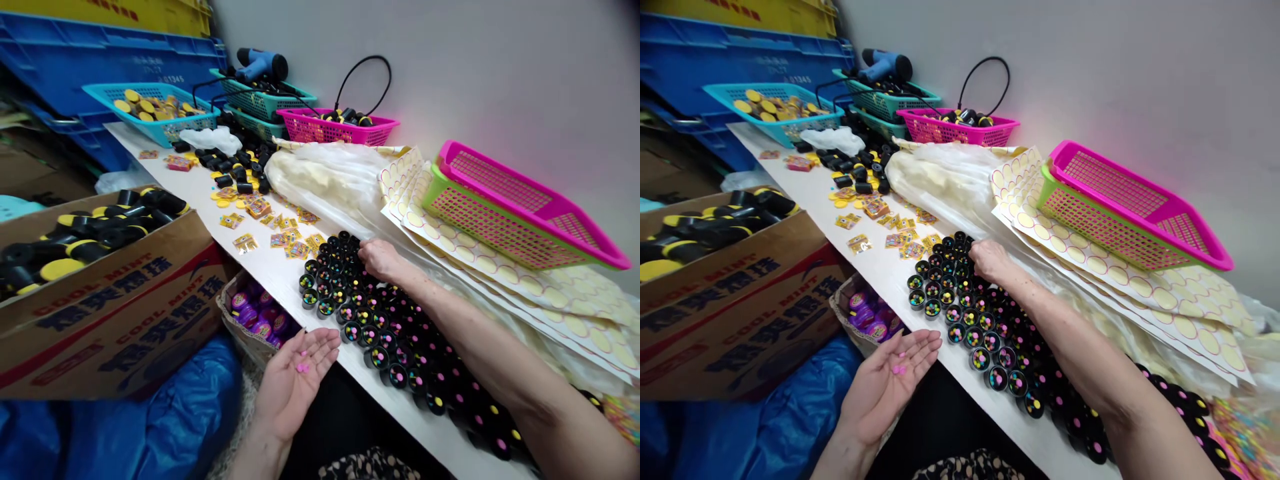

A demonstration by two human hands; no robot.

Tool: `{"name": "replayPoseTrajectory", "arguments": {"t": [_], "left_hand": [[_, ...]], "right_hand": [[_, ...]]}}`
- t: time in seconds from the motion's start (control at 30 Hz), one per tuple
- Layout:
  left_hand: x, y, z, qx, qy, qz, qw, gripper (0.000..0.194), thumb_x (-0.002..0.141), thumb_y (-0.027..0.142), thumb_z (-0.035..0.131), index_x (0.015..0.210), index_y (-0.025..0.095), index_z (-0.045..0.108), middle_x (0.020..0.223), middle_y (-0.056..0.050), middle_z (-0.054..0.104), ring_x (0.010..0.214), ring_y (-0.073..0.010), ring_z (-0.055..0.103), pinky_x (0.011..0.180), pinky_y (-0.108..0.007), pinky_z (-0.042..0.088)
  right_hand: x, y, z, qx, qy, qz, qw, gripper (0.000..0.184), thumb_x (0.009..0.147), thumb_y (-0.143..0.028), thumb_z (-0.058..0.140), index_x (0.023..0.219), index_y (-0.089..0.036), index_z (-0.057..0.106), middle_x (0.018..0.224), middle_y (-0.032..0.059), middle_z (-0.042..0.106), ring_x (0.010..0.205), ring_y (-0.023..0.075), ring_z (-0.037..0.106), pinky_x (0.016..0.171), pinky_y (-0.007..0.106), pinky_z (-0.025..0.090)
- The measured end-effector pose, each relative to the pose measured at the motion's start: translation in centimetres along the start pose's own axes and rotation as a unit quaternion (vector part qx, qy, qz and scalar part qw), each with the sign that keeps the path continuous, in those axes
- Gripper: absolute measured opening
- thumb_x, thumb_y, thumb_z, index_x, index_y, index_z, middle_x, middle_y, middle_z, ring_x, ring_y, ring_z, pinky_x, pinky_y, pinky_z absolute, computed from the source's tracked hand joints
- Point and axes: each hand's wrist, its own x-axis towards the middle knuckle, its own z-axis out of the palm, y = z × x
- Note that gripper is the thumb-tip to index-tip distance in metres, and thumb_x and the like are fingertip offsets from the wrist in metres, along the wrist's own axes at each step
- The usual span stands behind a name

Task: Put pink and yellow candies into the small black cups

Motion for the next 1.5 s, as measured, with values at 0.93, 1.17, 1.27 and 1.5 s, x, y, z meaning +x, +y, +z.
{"name": "replayPoseTrajectory", "arguments": {"t": [0.93,1.17,1.27,1.5], "left_hand": [[-3.4,-1.8,2.3,-0.083,-0.168,0.023,0.982,0.062,0.084,0.055,0.028,0.115,0.007,0.051,0.092,-0.011,0.061,0.086,-0.0171,0.056,0.086,-0.031,0.039],[-3.2,-2.1,2.2,-0.079,-0.167,0.022,0.982,0.054,0.086,0.05,0.029,0.103,0.007,0.057,0.091,-0.01,0.061,0.082,-0.014,0.056,0.085,-0.028,0.039],[-3.0,-2.3,1.8,-0.071,-0.14,0.006,0.988,0.045,0.086,0.044,0.035,0.094,0.007,0.06,0.087,-0.009,0.062,0.082,-0.0128,0.056,0.086,-0.026,0.039],[-2.8,-2.6,1.7,-0.052,-0.141,-0.002,0.989,0.047,0.088,0.04,0.033,0.098,0.003,0.06,0.091,-0.013,0.062,0.088,-0.0154,0.056,0.091,-0.03,0.037]], "right_hand": [[-13.3,-12.4,1.6,0.133,0.13,-0.27,0.945,0.016,0.081,-0.016,0.044,0.076,-0.019,0.059,0.075,0.0026,0.053,0.071,0.0134,0.045,0.061,0.026,0.035],[-13.3,-12.1,2.7,0.079,0.204,-0.236,0.947,0.022,0.083,-0.014,0.038,0.073,-0.016,0.058,0.071,0.0043,0.052,0.069,0.0141,0.042,0.064,0.029,0.033],[-13.6,-11.5,3.2,0.037,0.237,-0.24,0.941,0.026,0.084,-0.015,0.035,0.07,-0.015,0.057,0.07,0.0056,0.052,0.066,0.0149,0.039,0.06,0.03,0.031],[-14.2,-10.7,3.7,0.179,0.227,-0.207,0.935,0.022,0.083,-0.012,0.037,0.077,-0.017,0.058,0.074,0.004,0.052,0.069,0.0132,0.046,0.063,0.028,0.035]]}}
